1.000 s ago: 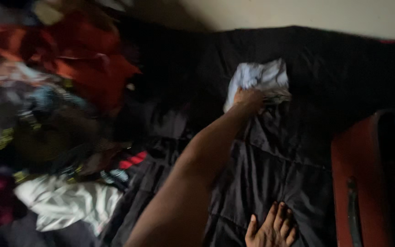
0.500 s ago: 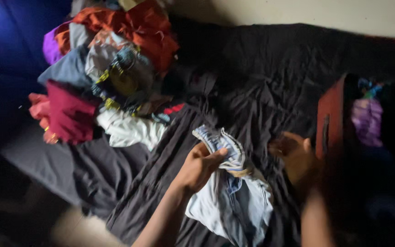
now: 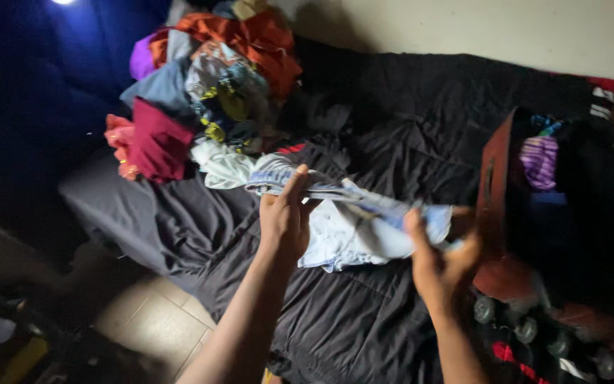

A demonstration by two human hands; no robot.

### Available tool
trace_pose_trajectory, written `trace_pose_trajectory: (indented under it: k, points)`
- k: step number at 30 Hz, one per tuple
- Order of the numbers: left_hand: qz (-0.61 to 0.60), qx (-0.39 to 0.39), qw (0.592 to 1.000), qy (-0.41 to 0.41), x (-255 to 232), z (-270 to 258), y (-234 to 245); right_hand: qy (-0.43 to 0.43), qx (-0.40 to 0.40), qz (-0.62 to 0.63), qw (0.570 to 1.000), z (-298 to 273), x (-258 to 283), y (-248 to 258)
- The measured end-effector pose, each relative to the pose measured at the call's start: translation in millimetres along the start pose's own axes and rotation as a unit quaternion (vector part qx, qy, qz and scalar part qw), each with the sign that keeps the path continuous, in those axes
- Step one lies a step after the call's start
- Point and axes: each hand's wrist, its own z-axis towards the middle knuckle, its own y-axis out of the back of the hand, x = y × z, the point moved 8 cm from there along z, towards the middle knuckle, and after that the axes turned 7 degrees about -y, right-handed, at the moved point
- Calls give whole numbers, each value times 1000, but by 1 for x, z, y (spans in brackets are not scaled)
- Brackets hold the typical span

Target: The person folds a blue t-shirt, a pair of blue underwear, and a pair of denim shorts by hand on a bed before placing them into a suitcase.

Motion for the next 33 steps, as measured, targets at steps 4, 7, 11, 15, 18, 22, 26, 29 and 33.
trace_pose_trajectory:
  k: [4, 7, 11, 15, 18, 22, 26, 29, 33]
  points:
    - [-39, 12, 996, -75, -39, -20, 6, -35, 363, 14, 931, -59, 7, -32]
    - [45, 9, 999, -4, -33, -42, 13, 0, 212, -96, 972, -75, 26, -32]
    - [-15, 58, 996, 62, -14, -62, 20, -128, 254, -85, 955, -106, -4, -100]
    - [175, 46, 983, -34, -30, -61, 57, -285, 214, 126, 926, -124, -71, -126]
    - [477, -25, 681, -555, -107, -151, 57, -195, 90, 9, 977, -126, -115, -115]
    - [457, 165, 870, -83, -43, -128, 91, 21, 120, -75, 990, -152, -105, -118]
    - [401, 192, 896, 8, -17, -136, 120, -45, 171, -53, 983, -173, -91, -130]
    - [389, 167, 905, -44, -22, -135, 132, -10, 145, -104, 984, -176, -63, -125]
    - [281, 165, 931, 162, 4, -135, 145, 100, 157, -137, 973, -185, -22, -131]
